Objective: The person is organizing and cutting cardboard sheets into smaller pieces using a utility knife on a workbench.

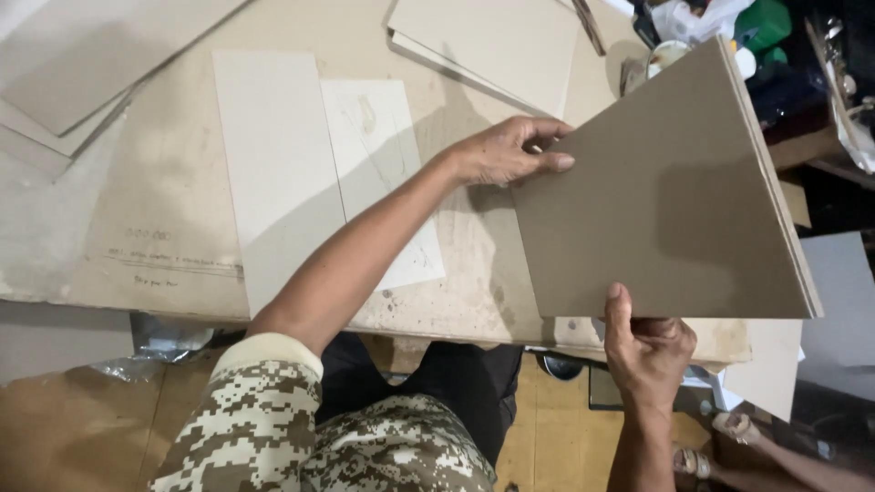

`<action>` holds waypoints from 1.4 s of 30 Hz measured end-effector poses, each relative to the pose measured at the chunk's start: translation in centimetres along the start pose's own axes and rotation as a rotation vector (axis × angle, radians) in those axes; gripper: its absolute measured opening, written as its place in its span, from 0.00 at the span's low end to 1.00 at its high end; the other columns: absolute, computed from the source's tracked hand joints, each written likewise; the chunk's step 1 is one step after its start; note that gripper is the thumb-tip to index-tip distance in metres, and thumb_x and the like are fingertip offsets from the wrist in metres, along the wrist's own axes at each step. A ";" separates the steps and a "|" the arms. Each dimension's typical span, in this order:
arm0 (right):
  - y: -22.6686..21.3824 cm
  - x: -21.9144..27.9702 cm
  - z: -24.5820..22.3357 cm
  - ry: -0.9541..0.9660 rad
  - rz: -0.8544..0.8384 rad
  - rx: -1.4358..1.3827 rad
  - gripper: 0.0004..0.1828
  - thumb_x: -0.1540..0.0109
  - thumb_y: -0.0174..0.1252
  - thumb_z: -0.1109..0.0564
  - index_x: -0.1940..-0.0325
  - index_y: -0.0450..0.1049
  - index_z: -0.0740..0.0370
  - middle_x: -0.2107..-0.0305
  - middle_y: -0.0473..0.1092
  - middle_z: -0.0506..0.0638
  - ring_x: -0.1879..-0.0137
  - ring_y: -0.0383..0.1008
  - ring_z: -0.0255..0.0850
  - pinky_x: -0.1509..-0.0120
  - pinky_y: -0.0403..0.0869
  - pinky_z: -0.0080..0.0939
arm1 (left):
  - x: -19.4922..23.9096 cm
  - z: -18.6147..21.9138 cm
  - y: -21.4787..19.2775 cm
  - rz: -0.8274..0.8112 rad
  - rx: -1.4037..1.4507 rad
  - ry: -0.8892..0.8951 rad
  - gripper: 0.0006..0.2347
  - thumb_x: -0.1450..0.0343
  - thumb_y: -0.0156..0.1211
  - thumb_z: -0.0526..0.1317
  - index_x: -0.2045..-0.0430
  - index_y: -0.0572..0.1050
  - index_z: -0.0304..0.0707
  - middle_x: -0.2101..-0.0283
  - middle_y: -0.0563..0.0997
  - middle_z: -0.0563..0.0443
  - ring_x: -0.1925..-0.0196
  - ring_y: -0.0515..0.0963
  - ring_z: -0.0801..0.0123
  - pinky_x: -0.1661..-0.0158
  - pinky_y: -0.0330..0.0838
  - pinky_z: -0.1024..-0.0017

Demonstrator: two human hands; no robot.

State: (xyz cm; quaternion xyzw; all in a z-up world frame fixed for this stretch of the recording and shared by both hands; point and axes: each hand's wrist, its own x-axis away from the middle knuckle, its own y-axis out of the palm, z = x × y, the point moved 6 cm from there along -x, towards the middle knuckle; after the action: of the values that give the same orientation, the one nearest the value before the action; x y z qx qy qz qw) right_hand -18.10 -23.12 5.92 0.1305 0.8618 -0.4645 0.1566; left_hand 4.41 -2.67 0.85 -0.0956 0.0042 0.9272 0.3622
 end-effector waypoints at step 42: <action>3.6 10.3 2.9 0.707 0.298 -1.069 0.10 0.37 0.63 0.53 0.58 0.77 0.62 0.49 0.78 0.53 0.42 0.79 0.43 0.54 0.83 0.46 | 1.8 4.6 3.7 -0.293 -0.006 -0.411 0.17 0.35 0.65 0.29 0.52 0.82 0.39 0.52 0.87 0.48 0.56 0.87 0.67 0.59 0.85 0.71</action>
State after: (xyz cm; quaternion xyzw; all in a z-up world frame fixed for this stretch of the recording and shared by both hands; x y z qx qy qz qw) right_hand -25.76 -22.80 -2.35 0.2974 0.9460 0.1251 -0.0301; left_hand -0.18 -3.83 4.81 0.0943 -0.0861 0.8647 0.4857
